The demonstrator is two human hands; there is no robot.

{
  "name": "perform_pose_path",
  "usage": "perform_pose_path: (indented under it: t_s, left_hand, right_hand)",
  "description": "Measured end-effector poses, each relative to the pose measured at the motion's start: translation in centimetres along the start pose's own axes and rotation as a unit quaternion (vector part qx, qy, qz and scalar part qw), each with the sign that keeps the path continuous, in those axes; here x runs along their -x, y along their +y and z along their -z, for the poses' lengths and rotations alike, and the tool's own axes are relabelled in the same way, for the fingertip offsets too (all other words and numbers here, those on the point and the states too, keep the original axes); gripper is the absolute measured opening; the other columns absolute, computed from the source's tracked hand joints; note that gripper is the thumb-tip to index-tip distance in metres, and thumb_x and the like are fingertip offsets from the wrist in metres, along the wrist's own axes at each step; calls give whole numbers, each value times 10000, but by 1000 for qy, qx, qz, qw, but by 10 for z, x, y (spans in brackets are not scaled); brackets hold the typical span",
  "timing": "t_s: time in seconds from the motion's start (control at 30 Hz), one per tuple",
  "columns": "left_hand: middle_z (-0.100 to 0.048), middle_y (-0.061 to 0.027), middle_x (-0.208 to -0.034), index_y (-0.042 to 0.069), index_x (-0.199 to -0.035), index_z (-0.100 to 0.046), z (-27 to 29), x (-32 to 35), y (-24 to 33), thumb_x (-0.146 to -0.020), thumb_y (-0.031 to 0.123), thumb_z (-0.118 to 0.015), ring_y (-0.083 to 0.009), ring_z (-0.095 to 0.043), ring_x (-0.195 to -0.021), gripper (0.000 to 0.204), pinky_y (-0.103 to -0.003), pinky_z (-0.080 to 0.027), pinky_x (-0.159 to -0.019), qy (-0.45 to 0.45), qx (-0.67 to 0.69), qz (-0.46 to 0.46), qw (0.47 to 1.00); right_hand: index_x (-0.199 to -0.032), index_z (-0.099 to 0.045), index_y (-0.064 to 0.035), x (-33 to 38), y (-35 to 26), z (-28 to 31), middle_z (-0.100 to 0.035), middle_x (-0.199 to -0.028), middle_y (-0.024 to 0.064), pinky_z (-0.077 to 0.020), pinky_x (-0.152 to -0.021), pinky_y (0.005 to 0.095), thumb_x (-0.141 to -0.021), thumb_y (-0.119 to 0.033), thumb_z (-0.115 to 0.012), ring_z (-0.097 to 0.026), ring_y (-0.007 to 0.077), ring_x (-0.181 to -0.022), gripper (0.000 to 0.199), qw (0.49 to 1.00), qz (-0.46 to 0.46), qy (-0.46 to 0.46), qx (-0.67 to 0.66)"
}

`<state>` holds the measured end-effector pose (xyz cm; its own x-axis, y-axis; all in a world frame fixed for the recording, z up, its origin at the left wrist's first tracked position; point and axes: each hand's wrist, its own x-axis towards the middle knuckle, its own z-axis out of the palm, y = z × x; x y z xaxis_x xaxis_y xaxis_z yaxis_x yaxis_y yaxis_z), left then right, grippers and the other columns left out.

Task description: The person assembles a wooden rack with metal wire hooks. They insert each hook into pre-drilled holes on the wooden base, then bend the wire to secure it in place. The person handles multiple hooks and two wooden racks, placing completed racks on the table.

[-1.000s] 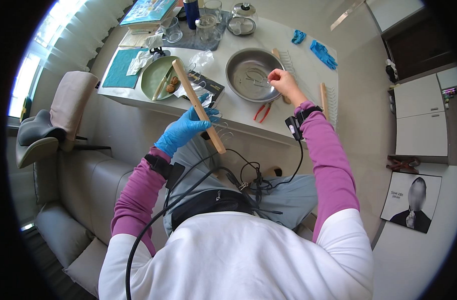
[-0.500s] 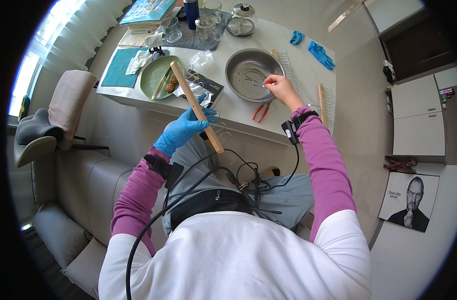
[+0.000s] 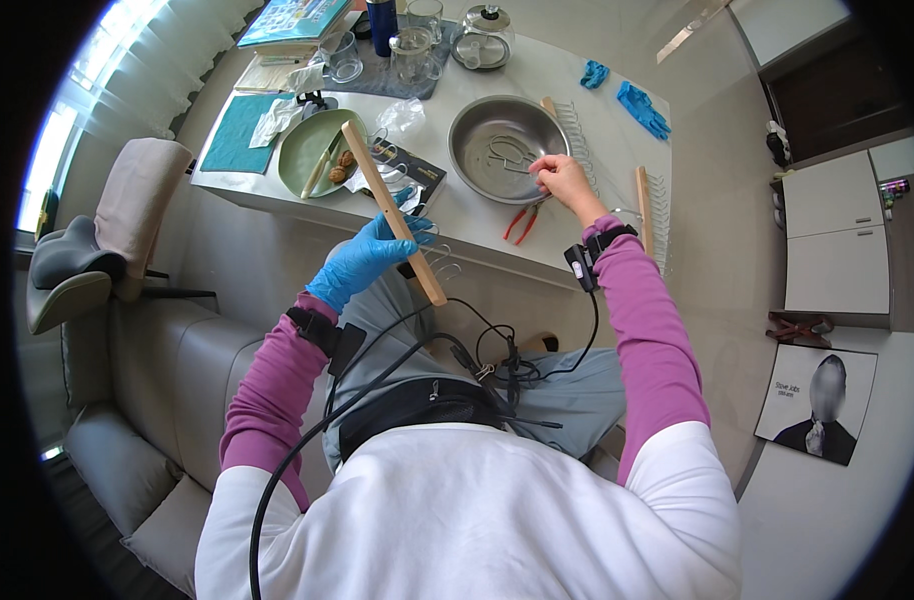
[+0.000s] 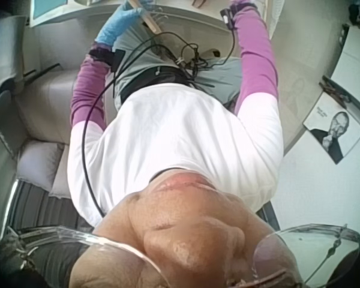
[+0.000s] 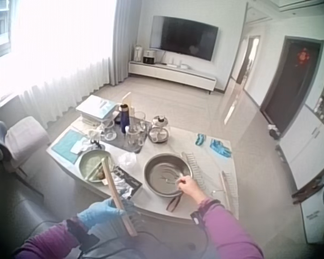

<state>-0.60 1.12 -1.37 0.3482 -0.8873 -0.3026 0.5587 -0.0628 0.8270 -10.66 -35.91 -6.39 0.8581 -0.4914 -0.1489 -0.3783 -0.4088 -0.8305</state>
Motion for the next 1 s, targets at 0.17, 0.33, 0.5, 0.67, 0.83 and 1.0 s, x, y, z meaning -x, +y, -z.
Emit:
perform_pose_path:
  t_s: [0.17,0.33,0.5,0.67,0.83,1.0]
  left_hand:
    - [-489,-185,-1377,4,-1470,-258,3,-1,-4,-815,174,-754,-317,-484,-1276,839,-435,-364,-1106,5,15,-5,1000]
    - [-515,-155,-1350,30,-1461,-292,8,-4,-10,-835,145,-728,-292,-504,-1250,772,-404,-386,-1082,18,46,2,999]
    - [-496,-166,-1378,55,-1494,-246,13,-2,-12,-845,123,-707,-316,-485,-1274,800,-417,-379,-1087,30,35,7,999]
    - [-492,-167,-1385,57,-1503,-231,15,0,-12,-841,116,-701,-311,-480,-1279,814,-399,-371,-1085,32,0,8,999]
    - [-484,-171,-1392,53,-1502,-229,13,-2,-14,-847,128,-697,-307,-471,-1288,809,-398,-357,-1097,11,38,-6,999]
    - [-484,-175,-1391,43,-1500,-226,12,-3,-12,-855,136,-690,-306,-475,-1284,800,-400,-346,-1105,9,25,-5,1000]
  right_hand:
    - [-881,-694,-40,-2,-2,5,-689,-742,79,-535,-655,311,-799,-165,-663,-679,190,-694,153,999,-30,-27,0]
    - [-846,-680,-53,-3,0,2,-682,-747,82,-525,-671,336,-787,-193,-702,-657,213,-714,154,991,94,13,99]
    - [-830,-670,-52,-2,-5,5,-683,-749,83,-513,-661,328,-780,-180,-708,-644,203,-697,143,996,38,-26,77]
    - [-851,-679,-36,2,-10,5,-695,-757,67,-510,-651,300,-790,-134,-692,-648,148,-695,116,996,20,-53,66]
    - [-918,-704,-29,3,-9,-2,-695,-743,46,-511,-636,272,-804,-90,-655,-645,114,-663,138,998,-5,-60,-7]
    - [-891,-699,-22,2,-9,-2,-692,-721,47,-513,-629,273,-815,-88,-633,-662,120,-667,121,998,8,-58,-3]
